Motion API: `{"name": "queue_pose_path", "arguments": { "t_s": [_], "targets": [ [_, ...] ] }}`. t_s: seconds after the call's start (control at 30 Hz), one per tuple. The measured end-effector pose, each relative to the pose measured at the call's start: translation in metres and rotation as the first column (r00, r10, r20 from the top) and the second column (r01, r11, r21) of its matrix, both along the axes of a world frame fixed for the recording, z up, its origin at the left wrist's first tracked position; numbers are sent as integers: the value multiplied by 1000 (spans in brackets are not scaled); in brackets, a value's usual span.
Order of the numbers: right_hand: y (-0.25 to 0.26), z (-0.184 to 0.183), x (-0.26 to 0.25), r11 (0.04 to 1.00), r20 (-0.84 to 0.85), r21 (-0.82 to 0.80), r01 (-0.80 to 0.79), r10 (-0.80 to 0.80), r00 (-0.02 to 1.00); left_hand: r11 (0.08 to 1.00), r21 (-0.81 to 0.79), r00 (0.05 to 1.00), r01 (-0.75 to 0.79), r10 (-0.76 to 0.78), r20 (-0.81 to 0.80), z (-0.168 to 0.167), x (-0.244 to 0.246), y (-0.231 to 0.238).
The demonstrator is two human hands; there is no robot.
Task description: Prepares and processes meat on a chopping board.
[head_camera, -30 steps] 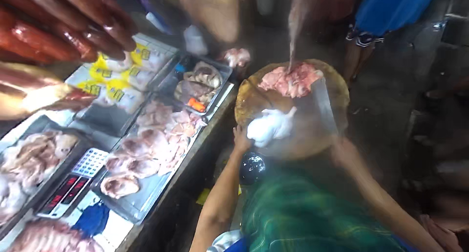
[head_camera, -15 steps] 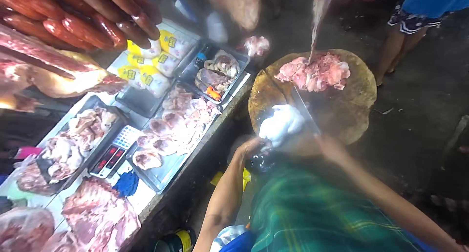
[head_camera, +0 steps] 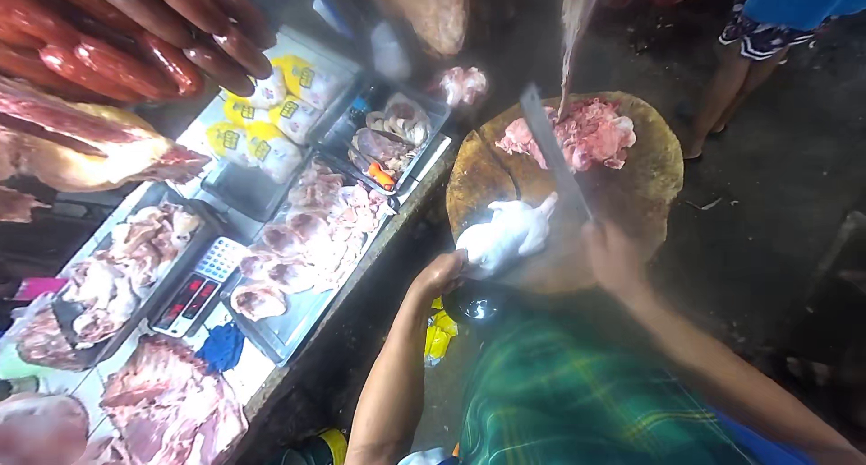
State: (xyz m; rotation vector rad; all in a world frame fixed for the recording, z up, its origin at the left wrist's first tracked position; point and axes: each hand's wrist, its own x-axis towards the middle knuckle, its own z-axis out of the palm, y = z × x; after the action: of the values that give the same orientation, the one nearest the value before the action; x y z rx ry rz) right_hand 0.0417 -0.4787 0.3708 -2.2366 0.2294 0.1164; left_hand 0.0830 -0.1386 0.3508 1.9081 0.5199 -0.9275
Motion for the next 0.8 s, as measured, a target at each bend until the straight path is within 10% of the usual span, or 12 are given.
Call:
{"name": "queue_pose_path", "arguments": {
  "t_s": [0.13, 0.33, 0.8],
  "targets": [
    [26, 9, 9, 991, 385, 124, 46, -91, 919, 998, -55, 1000, 2, -3, -16, -7, 1, 4],
    [18, -53, -7, 974, -460, -165, -158, 66, 886, 998, -54, 998, 39, -41, -44, -2, 12, 28],
    [-9, -57, -41, 992, -473, -128, -9, -53, 879, 892, 371, 937, 258, -324, 129, 14, 74, 29]
  ]
}}
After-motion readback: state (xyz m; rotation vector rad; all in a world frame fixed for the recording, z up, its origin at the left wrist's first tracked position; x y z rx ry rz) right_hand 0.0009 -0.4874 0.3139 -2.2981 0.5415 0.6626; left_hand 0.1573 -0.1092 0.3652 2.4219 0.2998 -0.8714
